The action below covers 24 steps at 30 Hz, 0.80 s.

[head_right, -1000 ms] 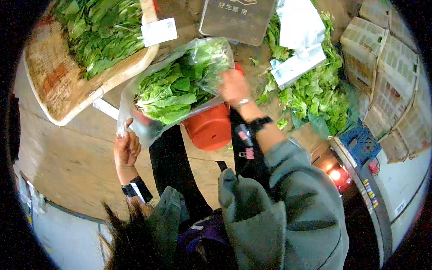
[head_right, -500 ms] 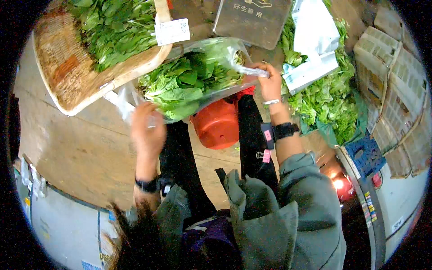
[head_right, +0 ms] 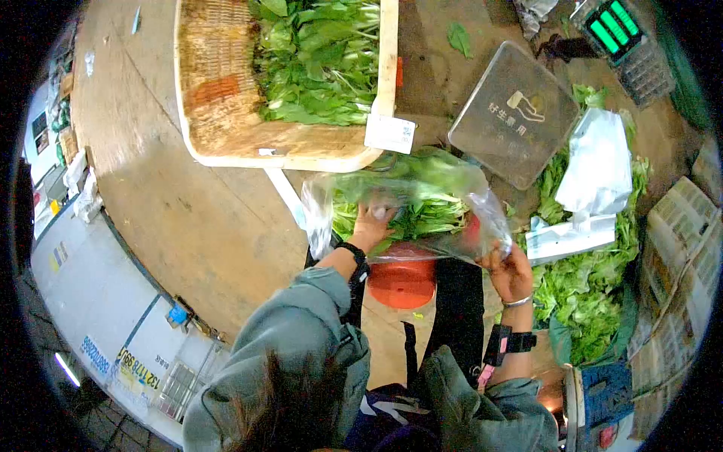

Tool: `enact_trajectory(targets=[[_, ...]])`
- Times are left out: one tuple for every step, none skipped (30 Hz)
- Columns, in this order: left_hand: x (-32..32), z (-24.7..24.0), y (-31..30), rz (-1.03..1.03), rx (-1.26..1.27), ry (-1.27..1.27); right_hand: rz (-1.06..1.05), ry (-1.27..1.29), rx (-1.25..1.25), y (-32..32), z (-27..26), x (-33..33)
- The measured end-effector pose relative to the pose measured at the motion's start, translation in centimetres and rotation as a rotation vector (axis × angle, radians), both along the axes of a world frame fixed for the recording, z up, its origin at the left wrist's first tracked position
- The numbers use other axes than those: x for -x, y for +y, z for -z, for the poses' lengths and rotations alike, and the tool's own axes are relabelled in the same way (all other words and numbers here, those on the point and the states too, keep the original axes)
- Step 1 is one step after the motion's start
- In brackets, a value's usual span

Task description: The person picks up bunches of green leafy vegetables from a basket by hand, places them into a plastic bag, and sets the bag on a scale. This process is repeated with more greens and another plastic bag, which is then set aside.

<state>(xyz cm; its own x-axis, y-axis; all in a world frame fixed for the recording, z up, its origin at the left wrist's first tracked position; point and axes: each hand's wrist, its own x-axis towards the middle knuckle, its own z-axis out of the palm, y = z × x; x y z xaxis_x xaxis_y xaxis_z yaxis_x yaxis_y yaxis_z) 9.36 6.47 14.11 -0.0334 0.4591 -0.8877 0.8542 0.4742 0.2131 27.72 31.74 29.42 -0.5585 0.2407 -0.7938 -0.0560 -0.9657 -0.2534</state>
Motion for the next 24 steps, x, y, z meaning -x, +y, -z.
enact_trajectory(targets=[[0.9,-1.3,0.6,-0.005,-0.009,0.015,-0.224,-0.099,-0.160,0.8,0.0,0.5],[2.2,-2.9,0.9,0.041,-0.116,0.057,-0.420,-0.198,-0.231,1.8,0.8,0.5],[3.6,-4.9,1.4,0.092,-0.220,0.096,-0.591,-0.298,-0.328,2.8,1.4,0.3],[5.2,-8.2,2.8,0.163,-0.301,0.088,-0.632,-0.300,-0.368,2.9,1.7,0.8],[6.2,-10.8,4.0,0.159,-0.319,0.087,-0.678,-0.308,-0.408,3.2,1.6,1.6],[7.4,-13.1,4.9,-0.012,-0.239,-0.184,-0.796,-0.395,-0.456,3.3,1.1,2.9],[9.1,-15.3,6.0,-0.174,-0.151,-0.460,-0.991,-0.413,-0.563,3.4,0.5,4.4],[12.3,-17.9,7.2,-0.163,-0.166,-0.467,-1.334,-0.480,-0.907,3.7,-1.0,6.8],[16.6,-20.6,8.3,-0.319,-0.298,-0.588,-1.675,-0.541,-1.249,4.0,-3.4,10.1],[20.9,-22.1,8.9,-0.477,-0.422,-0.718,-1.638,-0.504,-1.483,4.1,-6.0,14.0],[25.8,-21.7,9.5,-0.668,-0.411,-0.764,-1.587,-0.472,-1.715,4.2,-8.1,18.4],[30.7,-18.6,9.5,-0.907,-0.259,-0.928,-1.421,-0.383,-1.679,3.9,-9.3,22.7],[34.3,-15.9,10.5,-1.123,-0.259,-0.949,-1.270,-0.296,-1.637,3.6,-9.8,26.9],[36.1,-11.8,10.3,-1.567,-0.141,-1.062,-1.163,-0.217,-1.452,3.2,-9.0,31.2],[36.6,-7.8,10.8,-1.550,-0.110,-0.817,-1.035,-0.141,-1.279,2.9,-7.2,36.3],[35.9,-4.6,11.3,-1.501,-0.066,-0.774,-1.046,-0.124,-1.450,2.7,-3.5,41.0],[34.5,-2.4,11.5,-1.454,-0.002,-0.727,-1.197,-0.165,-1.533,3.7,0.8,45.6],[33.0,-0.7,11.6,-1.517,0.092,-0.883,-1.373,-0.310,-1.591,4.9,4.8,49.9],[31.6,0.7,12.0,-1.577,0.187,-1.039,-1.373,-0.346,-1.769,6.3,11.3,53.0],[30.5,0.4,12.7,-1.711,0.136,-1.067,-1.611,-0.518,-1.791,7.3,15.0,56.2],[29.5,0.1,13.5,-1.847,0.080,-1.095,-1.559,-0.603,-1.761,7.9,18.1,57.6],[28.6,1.3,13.5,-1.716,0.042,-0.883,-1.590,-0.772,-1.535,7.2,19.6,58.1],[28.1,1.2,12.9,-1.792,-0.149,-0.942,-1.563,-0.905,-1.591,5.2,21.8,57.4],[28.8,1.8,12.2,-1.394,-0.178,-0.801,-1.441,-0.946,-1.702,3.9,23.6,56.3]])
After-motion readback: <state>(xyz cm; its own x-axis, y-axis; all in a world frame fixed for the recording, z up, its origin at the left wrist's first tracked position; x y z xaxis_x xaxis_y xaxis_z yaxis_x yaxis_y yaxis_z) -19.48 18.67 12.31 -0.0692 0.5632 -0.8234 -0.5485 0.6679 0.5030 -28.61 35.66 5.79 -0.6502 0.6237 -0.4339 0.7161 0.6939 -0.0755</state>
